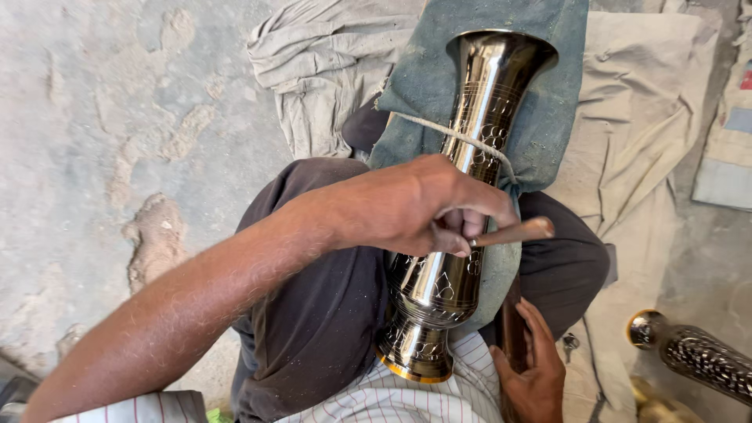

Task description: The person sits on the floor and uses a metal chisel and wooden mallet to engrave floral patterns onto a silver-colored metal vase. The vase is secured with a cloth and rope on the person's lap. The person repeatedly taps the chisel with the mallet to create decorative lines.

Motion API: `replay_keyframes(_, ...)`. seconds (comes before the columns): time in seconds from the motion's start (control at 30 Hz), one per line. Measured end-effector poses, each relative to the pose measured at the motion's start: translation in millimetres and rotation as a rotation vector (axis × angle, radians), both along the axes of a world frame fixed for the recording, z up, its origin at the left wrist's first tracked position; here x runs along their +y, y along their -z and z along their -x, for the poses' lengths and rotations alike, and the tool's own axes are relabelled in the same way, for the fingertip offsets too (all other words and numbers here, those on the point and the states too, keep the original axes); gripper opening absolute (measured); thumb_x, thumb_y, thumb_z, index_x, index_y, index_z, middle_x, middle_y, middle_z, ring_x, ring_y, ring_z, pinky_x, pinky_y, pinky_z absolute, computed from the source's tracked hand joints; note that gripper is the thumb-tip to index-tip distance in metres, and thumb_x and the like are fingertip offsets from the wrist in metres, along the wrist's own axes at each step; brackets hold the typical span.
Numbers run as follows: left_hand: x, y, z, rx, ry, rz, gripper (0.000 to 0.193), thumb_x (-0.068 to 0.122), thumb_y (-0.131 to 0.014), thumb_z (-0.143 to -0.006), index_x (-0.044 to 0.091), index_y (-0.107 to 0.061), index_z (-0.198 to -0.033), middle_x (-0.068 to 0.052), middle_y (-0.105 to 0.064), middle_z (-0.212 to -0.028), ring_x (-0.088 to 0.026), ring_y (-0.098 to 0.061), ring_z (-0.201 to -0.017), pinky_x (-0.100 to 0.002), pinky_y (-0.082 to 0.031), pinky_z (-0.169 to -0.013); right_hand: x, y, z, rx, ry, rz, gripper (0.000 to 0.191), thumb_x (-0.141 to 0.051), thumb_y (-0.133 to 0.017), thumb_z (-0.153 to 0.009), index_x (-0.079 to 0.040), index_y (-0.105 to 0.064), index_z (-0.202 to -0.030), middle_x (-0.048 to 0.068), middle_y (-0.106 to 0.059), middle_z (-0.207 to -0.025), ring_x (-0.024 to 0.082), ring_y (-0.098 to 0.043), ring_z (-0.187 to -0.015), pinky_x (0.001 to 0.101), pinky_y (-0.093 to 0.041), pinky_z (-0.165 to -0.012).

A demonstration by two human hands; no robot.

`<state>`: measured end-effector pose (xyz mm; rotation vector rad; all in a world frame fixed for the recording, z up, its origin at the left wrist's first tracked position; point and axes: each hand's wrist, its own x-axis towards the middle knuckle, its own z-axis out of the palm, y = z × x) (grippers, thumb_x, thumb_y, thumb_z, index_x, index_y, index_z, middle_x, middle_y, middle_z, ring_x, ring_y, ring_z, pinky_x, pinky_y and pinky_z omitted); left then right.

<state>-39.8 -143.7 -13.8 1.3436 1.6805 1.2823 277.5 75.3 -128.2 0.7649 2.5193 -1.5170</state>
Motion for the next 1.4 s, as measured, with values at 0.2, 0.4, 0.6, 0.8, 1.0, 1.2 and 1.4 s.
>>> replay_keyframes(0.2,20,15,6,0.04,0.126,-0.065,0.04,0.008,-0.077,-0.089,0.012,-0.066,-0.127,-0.004,-0.077,-0.093,-0.011,-0.077,-0.078,-0.027,-0.066,-0.064,42,-35,7,0.313,0.451,0.901,0.09,0.012,-0.069,-0.081,0.007,-0.031,-0.162,0.027,-0.053,-0.147,0.032,-0.062,-0.126,0.0396,-0.056,-0.094)
replay_keyframes(0.4,25,7,6,0.205,0.202,-0.059,0.046,0.008,-0.076,-0.082,0.016,-0.067,-0.126,-0.005,-0.077,-0.102,-0.015,-0.076,-0.092,-0.03,-0.066,-0.074,27,-78,6,0.137,0.128,0.181,0.075,0.008,-0.077,-0.078,0.003,-0.039,-0.143,0.013,-0.067,-0.086,0.019,-0.07,-0.079,0.0338,-0.058,-0.072)
replay_keyframes(0.6,20,-3,10,0.171,0.262,0.014,0.048,0.007,-0.072,-0.083,0.019,-0.064,-0.129,-0.006,-0.075,-0.107,-0.018,-0.075,-0.099,-0.032,-0.066,-0.078,32,-76,-16,-0.068,0.104,-0.428,0.049,-0.001,-0.084,-0.072,-0.007,-0.051,-0.108,0.005,-0.062,-0.077,0.012,-0.064,-0.066,0.0342,-0.055,-0.077)
replay_keyframes(0.8,17,-11,11,0.27,0.272,0.01,0.046,0.005,-0.067,-0.087,0.028,-0.066,-0.127,-0.003,-0.075,-0.107,-0.02,-0.073,-0.1,-0.035,-0.064,-0.08,85,-64,-25,-0.543,-0.18,-0.636,0.02,-0.018,-0.078,-0.079,-0.011,-0.062,-0.088,0.0,-0.066,-0.065,0.01,-0.064,-0.06,0.028,-0.052,-0.07)
replay_keyframes(1.0,16,-9,11,0.246,0.293,-0.009,0.046,0.004,-0.066,-0.085,0.028,-0.069,-0.124,0.0,-0.077,-0.104,-0.018,-0.075,-0.098,-0.035,-0.064,-0.081,83,-76,-18,-0.468,-0.122,-0.575,0.024,-0.026,-0.068,-0.086,-0.003,-0.063,-0.092,0.009,-0.067,-0.075,0.02,-0.066,-0.072,0.0365,-0.051,-0.079)
replay_keyframes(1.2,13,2,9,0.275,0.222,-0.129,0.037,0.002,-0.067,-0.088,0.019,-0.071,-0.121,-0.004,-0.078,-0.102,-0.017,-0.075,-0.091,-0.032,-0.065,-0.07,99,-86,-1,-0.522,-0.23,-0.479,0.039,-0.033,-0.057,-0.092,0.004,-0.065,-0.096,0.019,-0.068,-0.085,0.03,-0.068,-0.083,0.0451,-0.049,-0.088)
replay_keyframes(1.4,-1,12,9,0.186,0.158,-0.055,0.04,0.006,-0.07,-0.091,0.015,-0.063,-0.129,-0.005,-0.076,-0.086,-0.014,-0.076,-0.078,-0.035,-0.062,-0.063,157,-107,35,-0.51,-0.517,0.303,0.057,-0.041,-0.046,-0.098,0.012,-0.066,-0.101,0.028,-0.069,-0.096,0.039,-0.069,-0.095,0.0537,-0.047,-0.096)
